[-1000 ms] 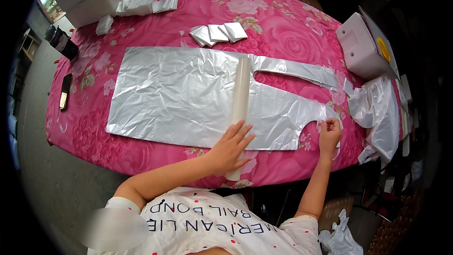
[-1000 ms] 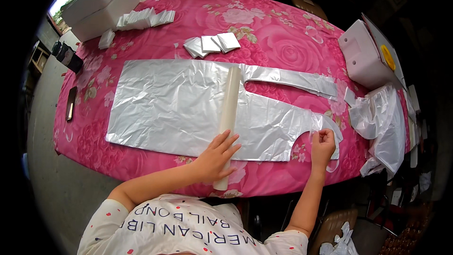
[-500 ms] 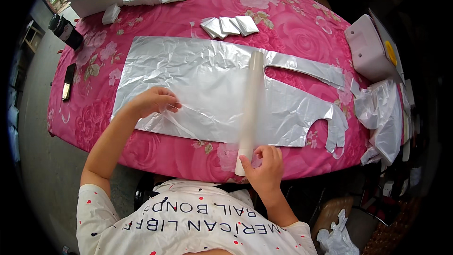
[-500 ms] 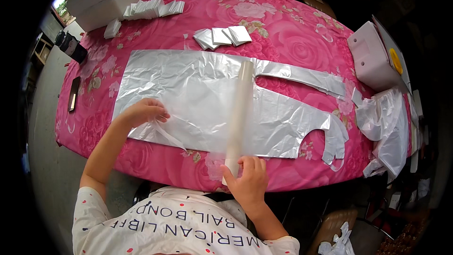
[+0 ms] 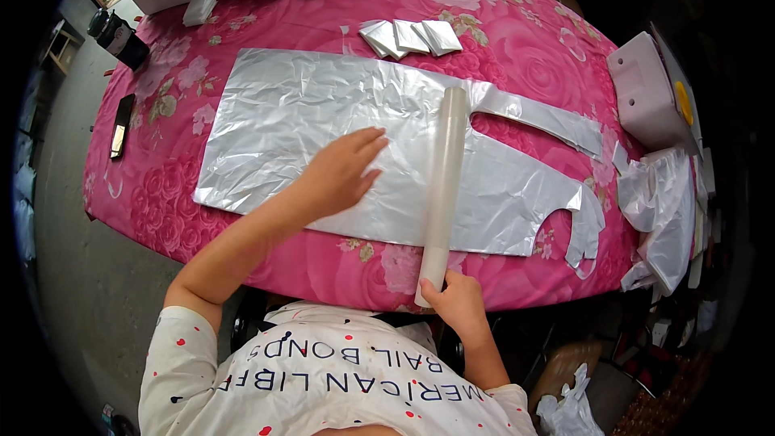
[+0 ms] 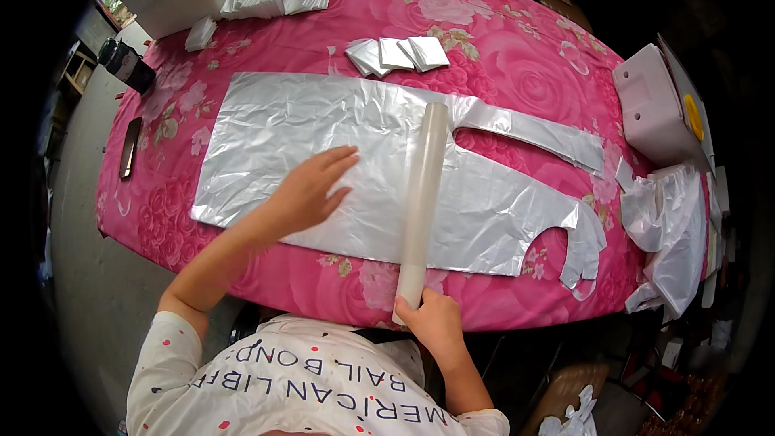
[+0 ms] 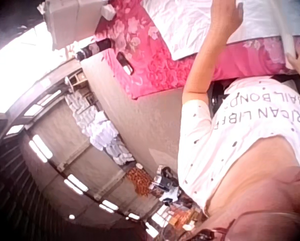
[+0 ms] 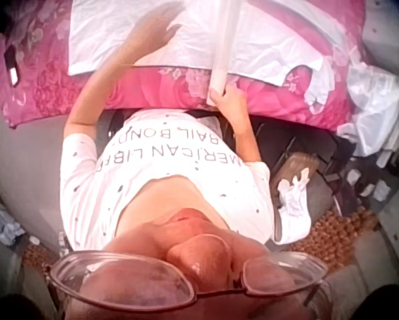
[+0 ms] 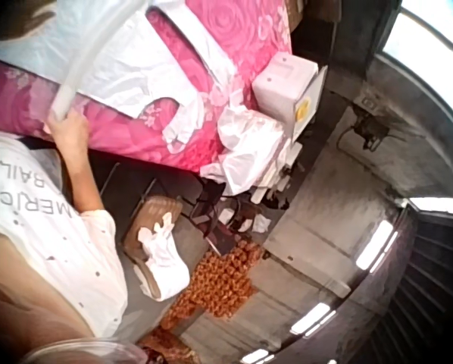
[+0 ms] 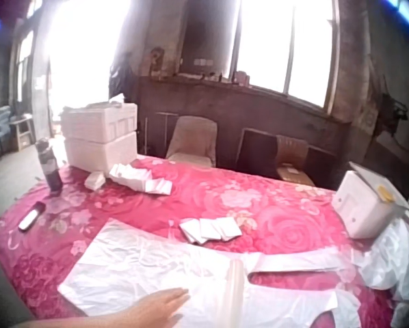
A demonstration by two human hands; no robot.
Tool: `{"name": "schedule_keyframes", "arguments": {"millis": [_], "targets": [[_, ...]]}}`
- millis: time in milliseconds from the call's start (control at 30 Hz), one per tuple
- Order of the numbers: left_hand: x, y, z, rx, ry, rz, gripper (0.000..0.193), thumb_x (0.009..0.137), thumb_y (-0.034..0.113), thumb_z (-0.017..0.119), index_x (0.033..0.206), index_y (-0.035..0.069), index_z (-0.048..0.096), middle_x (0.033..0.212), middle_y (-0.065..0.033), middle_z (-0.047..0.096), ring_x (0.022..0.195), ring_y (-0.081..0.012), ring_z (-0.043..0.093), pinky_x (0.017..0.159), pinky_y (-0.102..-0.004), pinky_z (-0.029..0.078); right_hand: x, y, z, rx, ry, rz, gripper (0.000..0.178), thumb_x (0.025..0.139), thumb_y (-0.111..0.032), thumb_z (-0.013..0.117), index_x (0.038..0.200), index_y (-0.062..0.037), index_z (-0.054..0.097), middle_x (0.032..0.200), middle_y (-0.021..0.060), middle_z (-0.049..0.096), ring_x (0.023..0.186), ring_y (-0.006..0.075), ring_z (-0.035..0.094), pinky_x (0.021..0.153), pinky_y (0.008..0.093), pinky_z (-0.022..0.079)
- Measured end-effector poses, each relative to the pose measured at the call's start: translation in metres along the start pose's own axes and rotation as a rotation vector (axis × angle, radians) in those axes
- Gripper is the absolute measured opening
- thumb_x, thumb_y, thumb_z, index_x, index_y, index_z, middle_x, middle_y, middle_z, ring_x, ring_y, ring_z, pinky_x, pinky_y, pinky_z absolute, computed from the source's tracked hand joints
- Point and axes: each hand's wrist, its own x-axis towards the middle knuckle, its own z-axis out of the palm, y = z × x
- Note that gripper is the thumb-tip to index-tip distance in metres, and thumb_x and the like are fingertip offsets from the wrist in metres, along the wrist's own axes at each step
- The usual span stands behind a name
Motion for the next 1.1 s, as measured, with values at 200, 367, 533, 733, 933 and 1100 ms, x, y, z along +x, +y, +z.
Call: {"name": "schedule_keyframes", "arguments": {"millis": [200, 367, 533, 733, 933, 1100], "targets": [[0.008, 0.050, 0.102, -0.093, -0.069, 0.026, 0.054, 0.083, 0.010, 0.047, 0.131, -0.011, 0.031, 0.139, -0.0264, 0.029, 0.132, -0.0377, 0.025, 0.108, -0.0431, 0.022, 0.000, 0.010, -0.005, -0.066, -0.050, 0.012, 0.046, 0.075, -0.042, 0.061, 0.079, 0.0028, 0.066, 0.069, 0.0230, 0.062, 0.067, 0.0366, 0.062, 0.063, 0.0414, 0.048], [0.004, 0.047, 0.116, 0.192, -0.114, -0.014, 0.057, 0.085, 0.019, 0.035, 0.132, -0.011, 0.030, 0.140, -0.0274, 0.027, 0.134, -0.0373, 0.022, 0.110, -0.0451, 0.013, 0.020, 0.005, -0.028, -0.091, -0.180, -0.051, 0.062, 0.077, -0.057, 0.056, 0.075, 0.0039, 0.065, 0.064, 0.0226, 0.060, 0.062, 0.0361, 0.060, 0.060, 0.0407, 0.047], [0.006, 0.048, 0.111, 0.171, -0.131, 0.005, 0.057, 0.085, 0.022, 0.034, 0.132, -0.011, 0.031, 0.140, -0.0268, 0.028, 0.134, -0.0370, 0.021, 0.110, -0.0457, 0.012, 0.119, -0.019, -0.063, 0.016, -0.038, -0.090, 0.064, 0.082, -0.057, 0.052, 0.067, 0.0049, 0.063, 0.056, 0.0154, 0.057, 0.053, 0.0266, 0.058, 0.055, 0.0352, 0.046], [0.005, 0.046, 0.109, 0.227, -0.164, 0.008, 0.058, 0.086, 0.024, 0.033, 0.132, -0.011, 0.031, 0.140, -0.0260, 0.029, 0.134, -0.0363, 0.021, 0.110, -0.0461, 0.012, 0.236, -0.036, -0.081, 0.886, -0.064, 0.004, 0.055, 0.086, -0.051, 0.051, 0.087, 0.0027, 0.061, 0.083, 0.0094, 0.063, 0.075, 0.0192, 0.060, 0.072, 0.0287, 0.047], [0.006, 0.047, 0.109, 0.209, -0.157, 0.007, 0.058, 0.084, 0.022, 0.035, 0.132, -0.011, 0.031, 0.141, -0.0252, 0.028, 0.135, -0.0355, 0.021, 0.110, -0.0451, 0.012, 0.291, -0.007, -0.097, 2.000, 0.118, -0.190, 0.027, 0.089, -0.028, 0.052, 0.093, -0.0026, 0.060, 0.091, 0.0082, 0.064, 0.083, 0.0219, 0.061, 0.078, 0.0340, 0.050], [0.006, 0.049, 0.107, 0.157, -0.136, 0.012, 0.057, 0.083, 0.020, 0.036, 0.132, -0.011, 0.032, 0.141, -0.0256, 0.027, 0.135, -0.0353, 0.021, 0.110, -0.0448, 0.011, 0.286, 0.073, -0.195, 2.088, 0.353, -0.652, 0.024, 0.091, -0.019, 0.044, 0.103, -0.0029, 0.058, 0.107, 0.0087, 0.063, 0.098, 0.0244, 0.060, 0.084, 0.0398, 0.049]]}}
